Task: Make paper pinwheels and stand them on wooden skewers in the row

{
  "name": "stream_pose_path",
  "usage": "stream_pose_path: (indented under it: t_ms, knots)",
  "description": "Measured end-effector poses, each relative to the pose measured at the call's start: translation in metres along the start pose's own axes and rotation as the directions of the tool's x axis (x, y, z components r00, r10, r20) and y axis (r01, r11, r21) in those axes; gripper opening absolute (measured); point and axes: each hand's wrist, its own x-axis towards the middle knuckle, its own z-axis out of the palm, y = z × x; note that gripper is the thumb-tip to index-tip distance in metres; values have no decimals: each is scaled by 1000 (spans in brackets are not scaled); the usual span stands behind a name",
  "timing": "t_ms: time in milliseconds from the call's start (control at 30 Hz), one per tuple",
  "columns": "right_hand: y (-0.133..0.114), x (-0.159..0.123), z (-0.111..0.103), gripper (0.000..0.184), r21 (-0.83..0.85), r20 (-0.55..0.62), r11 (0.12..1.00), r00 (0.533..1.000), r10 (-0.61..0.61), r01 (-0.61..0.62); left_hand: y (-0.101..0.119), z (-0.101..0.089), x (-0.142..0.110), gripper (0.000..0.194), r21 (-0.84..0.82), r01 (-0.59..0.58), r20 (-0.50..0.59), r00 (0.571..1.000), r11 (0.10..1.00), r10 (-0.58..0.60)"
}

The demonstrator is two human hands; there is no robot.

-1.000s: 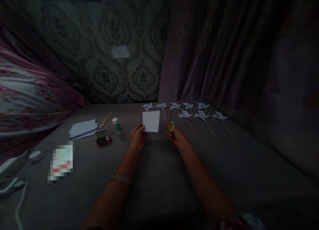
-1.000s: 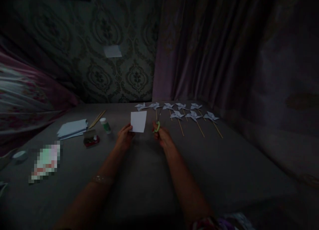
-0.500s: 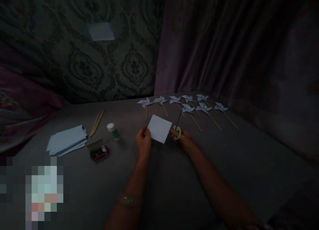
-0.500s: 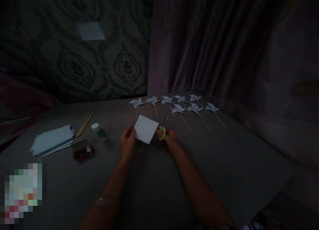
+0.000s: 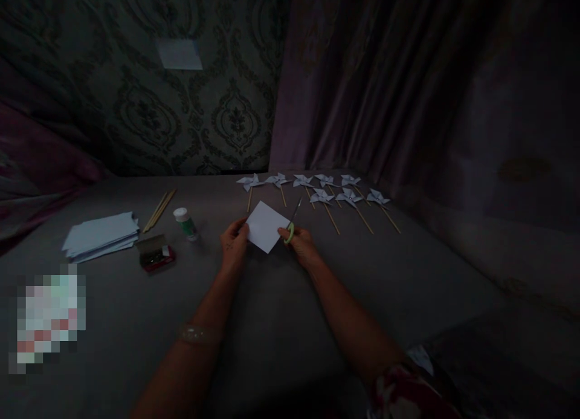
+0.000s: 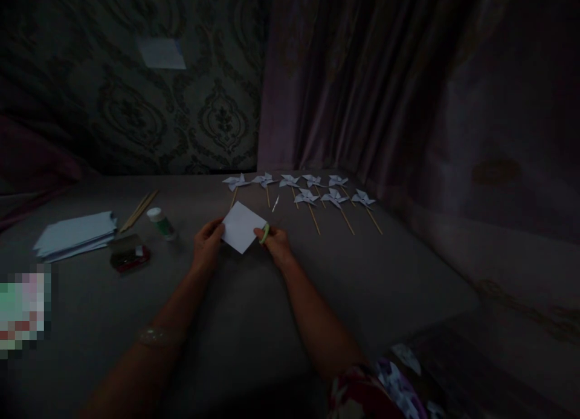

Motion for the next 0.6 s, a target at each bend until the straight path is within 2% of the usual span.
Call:
stream_pose_path:
  t_ms: [100,200,267,333,400,600]
  knots:
    - [-2,-4,0,36,15,12,1000,1000,-22,22,5,3,-8,36,-96,47,1,999,994,-48]
    - [-5,-11,0,36,53,3,997,998,-60,60,12,7,-22,42,-277,197,-12,978,941,-209]
    - [-7,-16,1,37,81,-6,993,996,-88,88,17,8,-32,36,-327,280,61,960,903,-275]
    - [-9,-21,3,36,98,-22,988,992,-121,122,20,9,-42,33,-320,348,143,937,881,-319]
    - [-10,-25,5,36,100,-50,982,987,-154,159,21,9,-48,33,-299,380,176,924,875,-341]
    - [-7,-25,5,38,33,-97,974,970,-222,226,18,7,-55,34,-221,378,213,918,899,-334]
